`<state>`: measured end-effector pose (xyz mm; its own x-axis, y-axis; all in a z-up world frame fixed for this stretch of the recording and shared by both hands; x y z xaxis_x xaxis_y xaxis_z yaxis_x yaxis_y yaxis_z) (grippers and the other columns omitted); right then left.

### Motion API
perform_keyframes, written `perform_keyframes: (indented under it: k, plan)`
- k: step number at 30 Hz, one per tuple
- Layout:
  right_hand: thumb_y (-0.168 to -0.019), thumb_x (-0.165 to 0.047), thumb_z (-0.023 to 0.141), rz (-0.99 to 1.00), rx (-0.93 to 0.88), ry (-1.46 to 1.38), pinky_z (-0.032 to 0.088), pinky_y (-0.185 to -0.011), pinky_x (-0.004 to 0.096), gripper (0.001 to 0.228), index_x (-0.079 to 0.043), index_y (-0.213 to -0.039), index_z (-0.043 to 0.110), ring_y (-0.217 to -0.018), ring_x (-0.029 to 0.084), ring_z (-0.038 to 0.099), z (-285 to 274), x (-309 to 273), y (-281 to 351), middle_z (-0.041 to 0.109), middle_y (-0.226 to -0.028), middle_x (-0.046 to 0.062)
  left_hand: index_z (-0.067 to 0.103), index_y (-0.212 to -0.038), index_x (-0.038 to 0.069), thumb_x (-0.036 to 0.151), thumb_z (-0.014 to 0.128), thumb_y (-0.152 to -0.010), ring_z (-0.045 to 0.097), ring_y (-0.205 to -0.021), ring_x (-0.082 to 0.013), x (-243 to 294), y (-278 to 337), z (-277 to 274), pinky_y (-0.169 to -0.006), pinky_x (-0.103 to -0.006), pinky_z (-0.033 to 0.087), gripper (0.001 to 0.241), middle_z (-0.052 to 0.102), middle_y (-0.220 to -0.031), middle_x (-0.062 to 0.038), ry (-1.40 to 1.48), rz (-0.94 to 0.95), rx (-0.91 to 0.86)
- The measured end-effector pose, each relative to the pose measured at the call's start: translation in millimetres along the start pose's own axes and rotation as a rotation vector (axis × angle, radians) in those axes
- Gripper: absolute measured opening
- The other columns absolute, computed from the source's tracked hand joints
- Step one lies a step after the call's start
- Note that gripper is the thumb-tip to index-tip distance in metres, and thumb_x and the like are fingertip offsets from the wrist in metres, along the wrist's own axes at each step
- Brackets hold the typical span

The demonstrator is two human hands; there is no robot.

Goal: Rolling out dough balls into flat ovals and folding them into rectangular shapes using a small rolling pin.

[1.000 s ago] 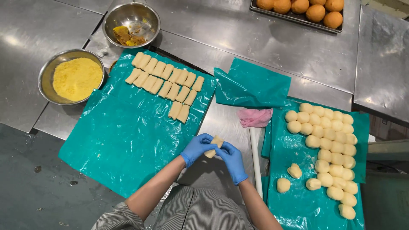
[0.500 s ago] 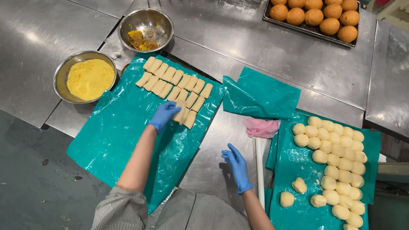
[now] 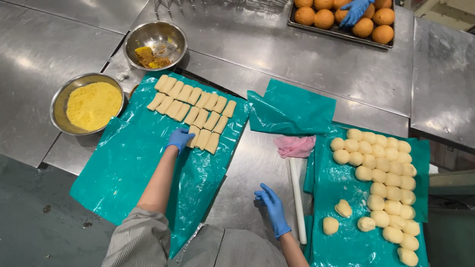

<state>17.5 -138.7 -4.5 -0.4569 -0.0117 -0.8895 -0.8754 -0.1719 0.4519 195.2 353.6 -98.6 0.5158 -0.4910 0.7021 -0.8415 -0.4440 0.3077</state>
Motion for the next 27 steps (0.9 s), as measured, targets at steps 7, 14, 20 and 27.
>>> perform_keyframes:
  k: [7, 14, 20, 27]
  plan:
    - [-0.101, -0.017, 0.057, -0.044, 0.067, -0.234, 0.058, -0.076, 0.03, 0.046, -0.003, -0.145, 0.054, -0.082, 0.014, 0.067, -43, 17, 6, 0.074, -0.109, 0.011, 0.076, -0.101, 0.003, 0.042, 0.084, -0.078, 0.073, -0.093, -0.0402, 34, 36, -17, -0.085, -0.048, 0.058, 0.045, 0.075, -0.1, -0.023, -0.157, 0.16, 0.155]
    - [-0.098, -0.021, 0.063, -0.103, 0.602, -0.233, 0.052, -0.068, 0.027, 0.042, -0.002, -0.135, 0.064, -0.077, 0.012, 0.064, -232, -20, -57, 0.072, -0.099, 0.006, 0.07, -0.122, 0.0, 0.035, 0.072, -0.102, 0.063, -0.109, -0.0407, 120, 128, -48, -0.096, -0.0497, 0.05, 0.04, 0.067, -0.115, -0.023, -0.179, 0.294, 0.463]
    - [-0.092, -0.039, 0.079, 0.072, 0.987, -0.137, 0.047, -0.06, 0.038, 0.05, 0.004, -0.115, 0.068, -0.07, 0.022, 0.061, -397, 70, -201, 0.065, -0.092, 0.011, 0.069, -0.118, 0.005, 0.011, 0.068, -0.093, 0.061, -0.115, -0.0339, 242, 271, 9, -0.101, -0.0446, 0.046, 0.026, 0.066, -0.121, -0.016, 0.105, 0.612, 0.405]
    - [-0.076, -0.026, 0.088, -0.204, 1.279, 0.04, 0.054, -0.076, 0.035, 0.038, 0.0, -0.096, 0.069, -0.08, 0.019, 0.064, -314, -9, -170, 0.071, -0.092, 0.009, 0.07, -0.111, 0.008, 0.006, 0.064, -0.091, 0.063, -0.114, -0.0235, 235, 295, 97, -0.088, -0.0337, 0.061, 0.022, 0.06, -0.125, -0.011, 0.503, 0.4, 0.052]
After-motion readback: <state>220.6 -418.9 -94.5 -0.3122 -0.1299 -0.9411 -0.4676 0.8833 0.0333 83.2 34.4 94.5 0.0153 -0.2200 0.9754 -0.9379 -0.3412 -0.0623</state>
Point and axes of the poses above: each hand's wrist, its own y-axis away from the middle knuckle, its own z-axis out of the palm, x = y × z, the point moved 7 cm from there along -y, towards the middle knuckle
